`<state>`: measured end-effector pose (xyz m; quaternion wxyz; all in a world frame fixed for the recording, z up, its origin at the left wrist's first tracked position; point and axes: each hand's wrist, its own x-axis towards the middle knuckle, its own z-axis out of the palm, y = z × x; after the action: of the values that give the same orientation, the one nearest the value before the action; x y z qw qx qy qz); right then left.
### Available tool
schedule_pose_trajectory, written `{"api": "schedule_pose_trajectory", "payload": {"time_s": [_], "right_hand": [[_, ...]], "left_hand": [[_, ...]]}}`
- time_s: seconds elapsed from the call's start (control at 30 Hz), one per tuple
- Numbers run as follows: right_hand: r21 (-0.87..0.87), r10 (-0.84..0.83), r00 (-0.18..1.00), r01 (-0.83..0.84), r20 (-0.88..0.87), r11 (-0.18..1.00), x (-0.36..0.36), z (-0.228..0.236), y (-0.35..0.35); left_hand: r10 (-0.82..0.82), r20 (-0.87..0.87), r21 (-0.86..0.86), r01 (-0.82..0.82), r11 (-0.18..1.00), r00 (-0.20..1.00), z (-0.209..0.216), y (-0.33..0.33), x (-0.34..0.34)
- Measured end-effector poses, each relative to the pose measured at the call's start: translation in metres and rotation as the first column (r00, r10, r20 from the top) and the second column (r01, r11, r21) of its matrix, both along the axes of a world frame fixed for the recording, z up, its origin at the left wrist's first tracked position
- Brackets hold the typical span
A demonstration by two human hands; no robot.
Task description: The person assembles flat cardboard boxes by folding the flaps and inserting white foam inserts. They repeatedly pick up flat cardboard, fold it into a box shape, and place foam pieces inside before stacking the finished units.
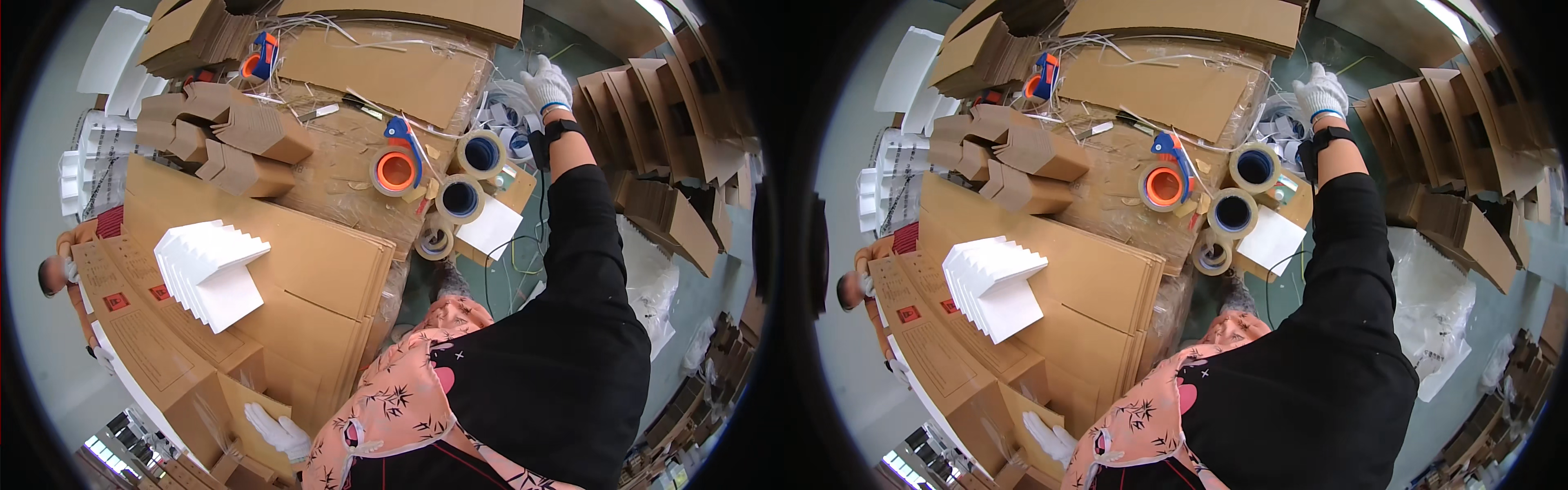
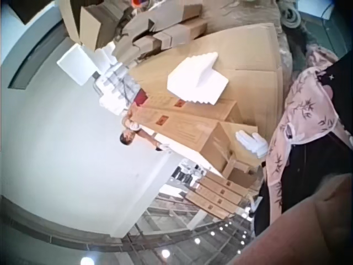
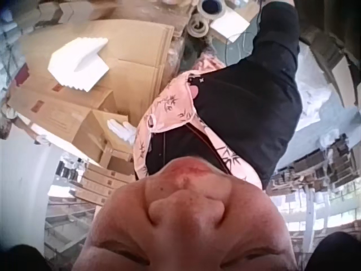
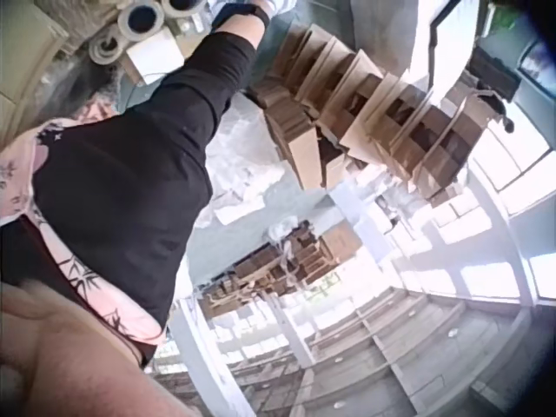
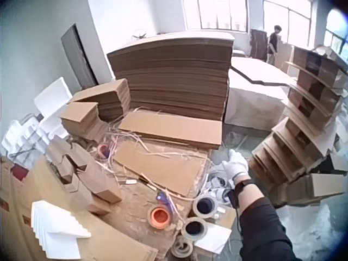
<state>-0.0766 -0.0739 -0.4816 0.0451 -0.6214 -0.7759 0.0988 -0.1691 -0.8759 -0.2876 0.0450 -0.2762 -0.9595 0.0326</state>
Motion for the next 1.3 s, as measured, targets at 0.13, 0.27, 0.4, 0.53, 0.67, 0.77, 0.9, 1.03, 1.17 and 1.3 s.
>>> {"api": "schedule_pose_trajectory", "payload": {"time_s": [0.13,0.27,0.4,0.53,0.67,0.77,0.9,1.03,1.17,1.3], "right_hand": [[0.078,0.005,1.0,-0.004,-0.004,0.997,-0.037,-0.009,0.03],[0.112,0.032,0.999,-0.032,-0.005,0.993,-0.073,-0.012,0.048],[0.202,0.048,0.995,-0.065,0.091,0.977,-0.092,-0.013,0.045],[0.367,0.173,0.962,-0.241,0.21,0.899,-0.096,-0.02,0.045],[0.501,0.307,0.94,-0.339,0.149,0.796,-0.092,-0.012,0.03],[0.578,0.44,0.892,-0.304,-0.108,0.757,-0.08,0.016,0.008],[0.682,0.584,0.638,-0.125,-0.501,0.721,-0.059,0.052,-0.024],[0.701,0.612,0.535,-0.051,-0.582,0.712,-0.032,0.119,-0.089],[0.367,0.363,0.105,0.016,-0.926,0.93,-0.014,0.178,-0.173],[0.091,0.042,-0.232,-0.201,-0.972,0.975,-0.016,0.246,-0.255]], "left_hand": [[0.087,-0.017,0.0,-0.087,0.996,0.996,-0.001,0.006,0.006],[0.249,0.024,0.086,-0.25,0.964,0.968,-0.002,0.013,0.009],[0.264,0.038,0.022,-0.265,0.964,0.964,0.001,0.02,0.008],[0.271,0.042,0.022,-0.272,0.962,0.962,-0.002,0.018,0.007],[0.269,0.039,0.029,-0.27,0.962,0.962,-0.002,0.026,0.008],[0.236,-0.033,0.032,-0.235,0.972,0.971,-0.004,0.025,0.013],[0.189,-0.052,-0.044,-0.191,0.981,0.981,0.003,0.029,0.007],[0.196,-0.06,0.036,-0.194,0.98,0.979,-0.003,0.022,0.011],[0.195,-0.017,0.111,-0.192,0.975,0.981,0.005,0.017,0.003],[0.081,0.199,0.437,-0.163,0.884,0.977,0.033,0.003,0.008]]}}
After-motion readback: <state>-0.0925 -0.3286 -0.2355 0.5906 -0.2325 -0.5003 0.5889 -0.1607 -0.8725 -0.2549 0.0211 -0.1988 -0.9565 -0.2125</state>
